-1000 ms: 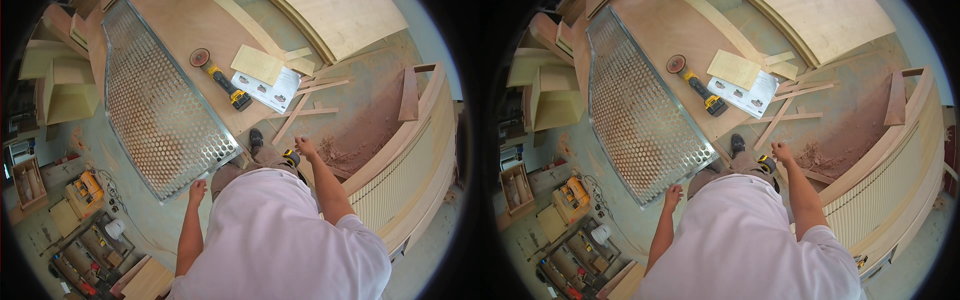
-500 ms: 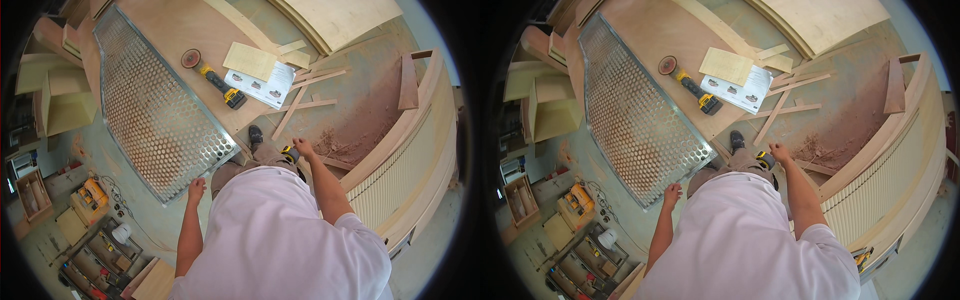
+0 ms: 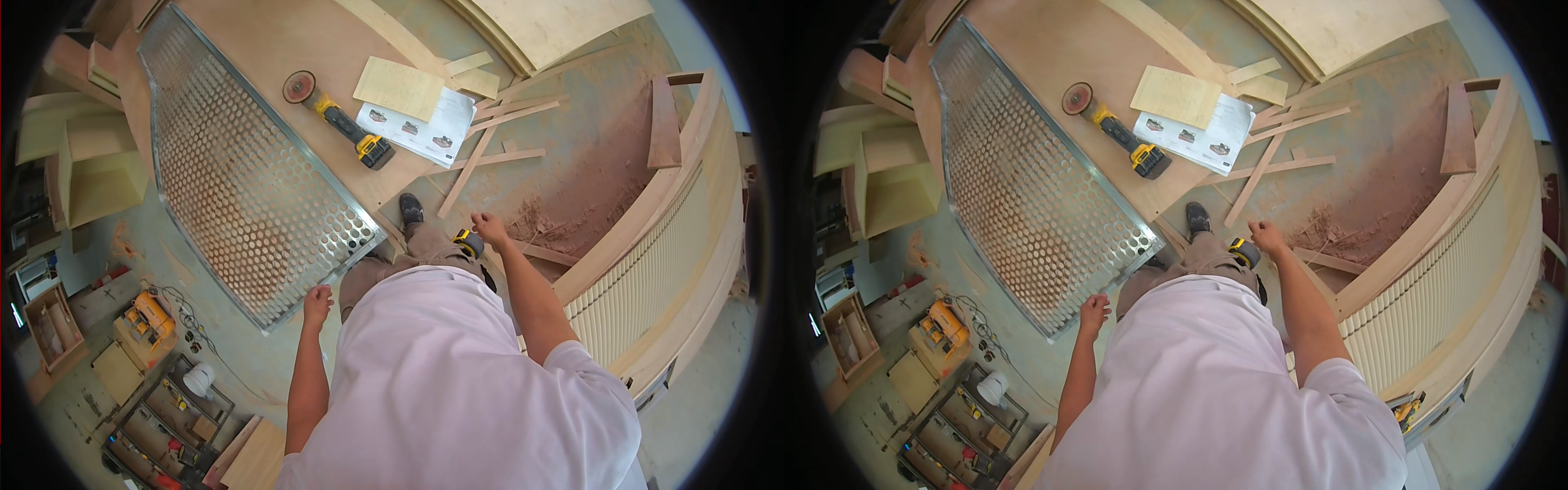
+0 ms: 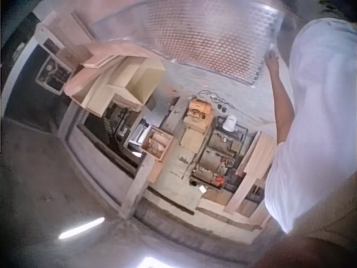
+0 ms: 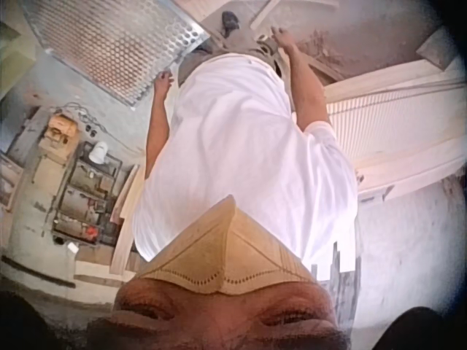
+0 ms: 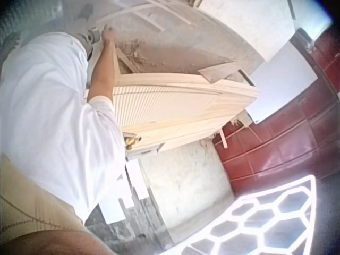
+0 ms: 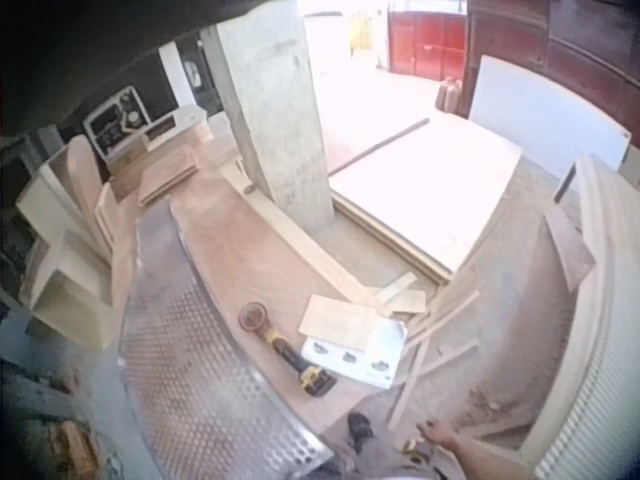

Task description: Measuring and inspecting wooden panels and metal mesh components for furniture assembly.

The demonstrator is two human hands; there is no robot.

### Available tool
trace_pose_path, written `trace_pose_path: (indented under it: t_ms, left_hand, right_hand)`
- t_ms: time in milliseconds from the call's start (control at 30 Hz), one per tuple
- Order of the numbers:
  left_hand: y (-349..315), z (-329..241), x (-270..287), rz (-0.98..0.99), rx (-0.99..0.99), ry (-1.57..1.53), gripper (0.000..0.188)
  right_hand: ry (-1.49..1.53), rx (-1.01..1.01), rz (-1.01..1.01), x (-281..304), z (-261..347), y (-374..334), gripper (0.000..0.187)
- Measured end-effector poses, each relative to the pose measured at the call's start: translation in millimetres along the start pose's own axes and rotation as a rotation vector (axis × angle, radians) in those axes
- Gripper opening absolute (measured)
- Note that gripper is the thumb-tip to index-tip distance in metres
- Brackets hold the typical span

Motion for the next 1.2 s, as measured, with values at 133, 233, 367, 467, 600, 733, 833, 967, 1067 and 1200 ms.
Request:
trace_pose_path:
  t_ms: [133, 233, 367, 467, 600, 733, 833, 967, 1067, 1200]
  left_hand:
    - [-4, 1, -2, 0.007, -0.002, 0.003, 0.035]
    - [-3, 5, -1, 0.034, 0.027, 0.015, 0.034]
    - [-4, -4, -1, 0.011, 0.001, 0.022, 0.036]
    - [-2, 1, -1, 0.007, -0.019, -0.01, 0.036]
    - [3, -4, -3, 0.007, -0.018, 0.001, 0.037]
    - [4, -6, -6, 0.036, -0.017, 0.012, 0.036]
    - [4, -6, -8, 0.011, -0.028, -0.006, 0.037]
    - [4, -3, -11, 0.012, -0.034, 0.004, 0.038]
    - [3, 2, -13, 0.013, -0.015, -0.004, 0.038]
    - [2, 7, -17, 0.023, -0.013, -0.004, 0.038]
  right_hand:
    - [-0.058, 0.031, -0.005, -1, -4, 5, 0.048]
    - [-0.07, -0.014, -0.005, -2, -6, 8, 0.048]
    - [-0.055, -0.025, 0.023, 1, -11, 15, 0.049]
    - [-0.019, -0.037, 0.065, -1, -1, 14, 0.049]
    - [-0.003, -0.06, 0.061, 1, 11, 8, 0.05]
    - [-0.016, -0.047, 0.072, 1, 15, 6, 0.05]
    - [-0.034, -0.035, 0.063, 1, 15, 5, 0.05]
    - [-0.056, -0.027, 0.063, 2, 12, 6, 0.05]
    - [-0.051, -0.03, 0.055, 1, 8, 7, 0.049]
    - [-0.072, -0.005, 0.059, 1, -2, 13, 0.049]
Point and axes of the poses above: each hand's wrist, its own y-axis towards the middle knuckle, its own x-axis out of the back of the hand, z = x × y, the point moved 3 cm from there along y, towards the middle knuckle, and after that the axes turned 14 degrees about y, right-handed, at the moved point
